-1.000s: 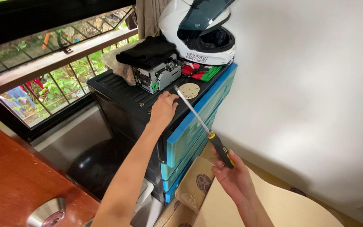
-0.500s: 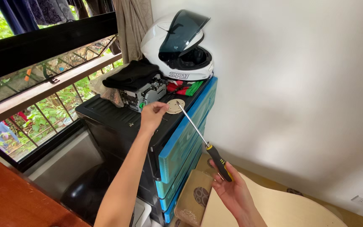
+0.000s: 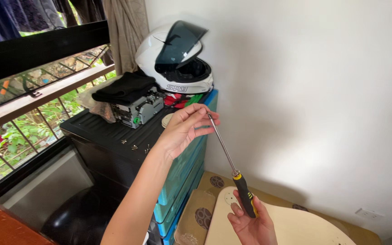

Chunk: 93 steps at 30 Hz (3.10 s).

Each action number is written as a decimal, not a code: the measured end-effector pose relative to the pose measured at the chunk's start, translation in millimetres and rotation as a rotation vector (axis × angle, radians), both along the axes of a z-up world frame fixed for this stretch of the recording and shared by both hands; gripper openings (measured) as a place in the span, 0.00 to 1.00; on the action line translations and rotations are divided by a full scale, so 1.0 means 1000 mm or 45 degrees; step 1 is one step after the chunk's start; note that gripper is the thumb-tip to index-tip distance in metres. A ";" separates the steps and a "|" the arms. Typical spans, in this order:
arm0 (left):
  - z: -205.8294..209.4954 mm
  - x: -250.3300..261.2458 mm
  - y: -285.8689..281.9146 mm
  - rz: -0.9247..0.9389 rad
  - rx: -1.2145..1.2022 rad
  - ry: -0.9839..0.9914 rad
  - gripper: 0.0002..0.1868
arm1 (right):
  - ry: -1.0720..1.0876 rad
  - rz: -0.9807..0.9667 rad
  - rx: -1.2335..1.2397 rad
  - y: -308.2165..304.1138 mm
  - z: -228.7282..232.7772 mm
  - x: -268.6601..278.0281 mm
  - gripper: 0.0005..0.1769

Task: The person uses a screwdriver to fasten screws into pre-drilled holes on the underside of a light-colored wooden board. They repeatedly pick up screws from a nearby surface and tighten them into the board.

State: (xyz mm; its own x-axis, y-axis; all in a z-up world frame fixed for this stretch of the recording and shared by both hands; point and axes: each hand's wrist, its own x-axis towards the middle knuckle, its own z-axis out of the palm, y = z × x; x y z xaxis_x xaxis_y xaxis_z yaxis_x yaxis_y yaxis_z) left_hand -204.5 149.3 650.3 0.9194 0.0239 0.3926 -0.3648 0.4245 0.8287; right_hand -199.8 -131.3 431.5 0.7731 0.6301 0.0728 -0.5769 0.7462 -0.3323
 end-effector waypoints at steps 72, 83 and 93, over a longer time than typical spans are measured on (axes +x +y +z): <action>-0.752 0.202 -0.196 0.282 -0.905 1.489 0.20 | -1.007 -0.051 -2.700 -0.052 -0.249 0.118 0.20; -0.745 0.206 -0.184 0.211 -1.010 1.559 0.18 | -1.414 0.065 -2.796 -0.038 -0.212 0.162 0.17; -0.734 0.209 -0.174 0.152 -1.029 1.561 0.16 | -1.755 0.171 -2.763 -0.026 -0.193 0.193 0.16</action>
State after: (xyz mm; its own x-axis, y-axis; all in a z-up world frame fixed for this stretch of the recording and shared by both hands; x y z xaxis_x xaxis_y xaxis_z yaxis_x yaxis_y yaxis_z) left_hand 4.6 -24.8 -83.5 0.6369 -0.0494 -0.7694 0.3092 0.9305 0.1962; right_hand -6.4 -157.2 238.9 0.8403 0.4957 -0.2193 0.4534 -0.8645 -0.2167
